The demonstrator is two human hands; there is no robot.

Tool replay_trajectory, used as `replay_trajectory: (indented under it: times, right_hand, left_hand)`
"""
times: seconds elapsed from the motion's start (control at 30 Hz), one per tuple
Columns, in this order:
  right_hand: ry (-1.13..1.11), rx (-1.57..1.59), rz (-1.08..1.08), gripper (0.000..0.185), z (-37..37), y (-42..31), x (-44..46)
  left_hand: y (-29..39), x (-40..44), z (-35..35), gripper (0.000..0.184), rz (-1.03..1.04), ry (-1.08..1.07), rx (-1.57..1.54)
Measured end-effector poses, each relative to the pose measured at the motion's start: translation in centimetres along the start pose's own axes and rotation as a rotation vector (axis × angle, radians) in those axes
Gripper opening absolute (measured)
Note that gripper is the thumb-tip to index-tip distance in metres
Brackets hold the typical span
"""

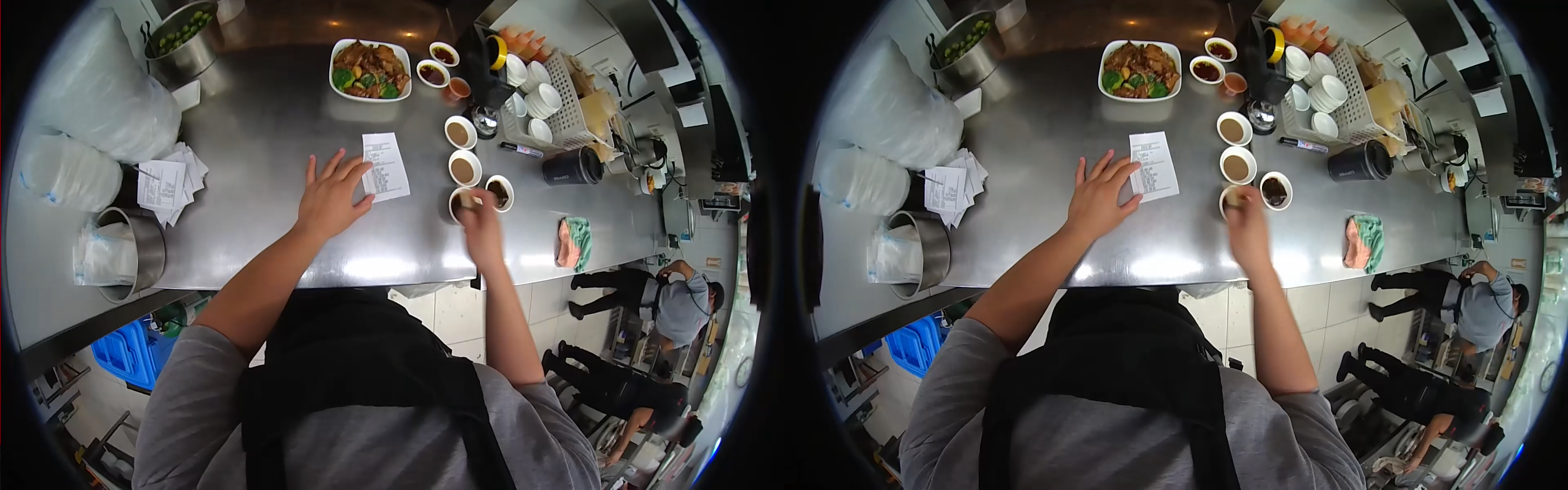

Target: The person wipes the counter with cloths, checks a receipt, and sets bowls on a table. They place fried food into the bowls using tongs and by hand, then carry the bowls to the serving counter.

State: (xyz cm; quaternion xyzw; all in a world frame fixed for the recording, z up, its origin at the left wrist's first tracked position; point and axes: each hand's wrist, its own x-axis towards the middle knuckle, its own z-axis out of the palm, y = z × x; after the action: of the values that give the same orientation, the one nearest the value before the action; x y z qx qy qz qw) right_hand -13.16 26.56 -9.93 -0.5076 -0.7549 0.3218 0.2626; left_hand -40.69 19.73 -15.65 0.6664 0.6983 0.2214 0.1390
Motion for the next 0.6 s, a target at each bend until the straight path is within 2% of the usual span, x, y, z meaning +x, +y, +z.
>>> replay_trajectory:
  times: [0.07,0.17,0.3,0.6]
  right_hand:
    - [-0.126,-0.056,0.158,0.025,4.4,-3.1,0.7]
    - [-0.19,-0.125,0.257,0.025,8.4,-5.0,1.6]
    - [-0.101,-0.178,0.23,0.024,9.7,-4.3,1.9]
    - [-0.085,-0.144,0.232,0.026,10.9,-4.7,2.4]
  left_hand:
    - [-0.1,-0.1,0.1,0.057,0.005,0.0,0.0]
    - [-0.3,0.0,0.5,0.059,0.001,0.015,-0.003]
    - [-0.4,0.0,0.5,0.063,-0.02,0.023,-0.019]
    - [-0.8,-0.1,0.9,0.071,-0.009,0.054,-0.018]
